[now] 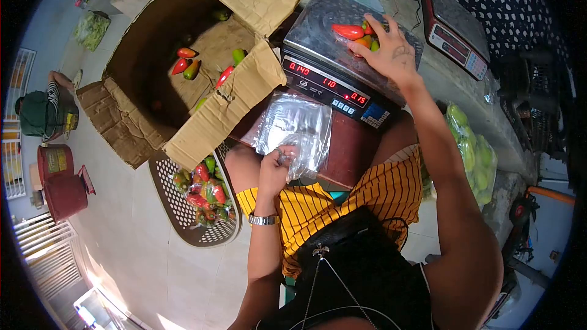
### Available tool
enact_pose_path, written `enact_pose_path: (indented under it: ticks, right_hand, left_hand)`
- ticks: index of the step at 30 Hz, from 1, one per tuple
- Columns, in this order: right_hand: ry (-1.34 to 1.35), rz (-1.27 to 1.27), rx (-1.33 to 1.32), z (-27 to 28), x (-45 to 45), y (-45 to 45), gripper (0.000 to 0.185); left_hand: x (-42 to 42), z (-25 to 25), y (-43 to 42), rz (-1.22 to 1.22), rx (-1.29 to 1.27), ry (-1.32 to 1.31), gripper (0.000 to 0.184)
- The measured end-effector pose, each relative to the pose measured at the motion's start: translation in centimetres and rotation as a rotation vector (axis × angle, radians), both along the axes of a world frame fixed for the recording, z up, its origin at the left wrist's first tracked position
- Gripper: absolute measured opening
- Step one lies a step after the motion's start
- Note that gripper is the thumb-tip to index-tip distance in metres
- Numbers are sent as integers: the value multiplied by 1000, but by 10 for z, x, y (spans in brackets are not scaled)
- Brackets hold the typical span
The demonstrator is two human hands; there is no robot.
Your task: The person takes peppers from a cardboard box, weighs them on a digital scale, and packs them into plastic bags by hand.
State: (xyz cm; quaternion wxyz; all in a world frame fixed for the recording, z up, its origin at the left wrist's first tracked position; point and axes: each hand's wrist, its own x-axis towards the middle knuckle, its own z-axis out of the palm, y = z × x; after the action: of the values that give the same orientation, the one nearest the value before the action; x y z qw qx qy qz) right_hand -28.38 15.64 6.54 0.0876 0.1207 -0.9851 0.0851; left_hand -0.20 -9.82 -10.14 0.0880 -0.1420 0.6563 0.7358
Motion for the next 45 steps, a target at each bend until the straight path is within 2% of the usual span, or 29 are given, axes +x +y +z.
enact_pose_path:
  ticks: [4,7,10,11,13,14,16,17,19,21,24,25,27,30,31,33,36,39,41,42,44,45]
  right_hand:
    - [92,8,-19,10,-2,-2,87]
    - [374,85,-243,13,-14,-18,69]
    - [434,291,-672,39,-7,-77,47]
    - [461,388,-779,49,-1,-105,31]
    - [425,564,-823,38,-7,-160,20]
    - [142,607,-895,38,-2,-189,21]
    - [-142,673,-636,15,-12,-250,20]
    - [-104,744,-415,-24,-27,-280,28]
    - [-556,699,199,-66,-29,-323,41]
    - [-709,679,363,-52,-11,-330,49]
    - [-544,576,629,-94,1,-374,49]
    - [-537,582,619,-95,3,-374,48]
    - [-524,599,596,-73,13,-361,46]
    - [-235,816,443,-74,12,-344,42]
    - [-352,717,240,-73,12,-343,41]
    - [-571,503,-168,-63,17,-342,41]
    - [-701,480,-231,-50,20,-329,42]
    - [-656,504,-117,-50,25,-324,41]
    - [-718,316,-169,-39,22,-312,39]
    - [-750,225,-193,-36,22,-307,38]
    - [-756,25,-247,-59,9,-311,43]
    - [-757,1,-287,-65,6,-307,44]
  left_hand:
    - [1,1,-1,8,53,-20,32]
    - [0,0,-1,3,47,-26,32]
    - [-1,-2,-1,-4,20,-23,33]
    - [-1,-4,0,-3,6,-12,33]
    - [0,3,-1,2,10,-43,33]
    - [-3,4,2,13,3,-41,29]
    - [1,5,3,34,-11,-49,32]
    - [1,11,2,45,-10,-48,31]
    - [-1,15,0,30,-24,-50,31]
    - [-3,25,1,29,5,-68,24]
    - [4,-12,-2,12,-149,-29,17]
    - [3,-5,-3,-12,-148,-55,10]
    - [2,-8,-5,-31,-160,-54,12]
    - [0,-5,-5,-31,-106,-16,20]
    - [-3,-2,-4,-25,-74,5,27]
    - [-2,-2,0,-14,-18,-6,29]
    - [-3,1,2,-28,-47,-42,23]
    - [-4,3,4,-46,-78,-21,28]
    - [-4,0,6,-26,-63,-1,32]
    - [-3,-2,5,-37,-56,-14,28]
    - [0,-6,-1,-53,-43,-40,34]
    - [-2,2,2,-35,-60,-29,34]
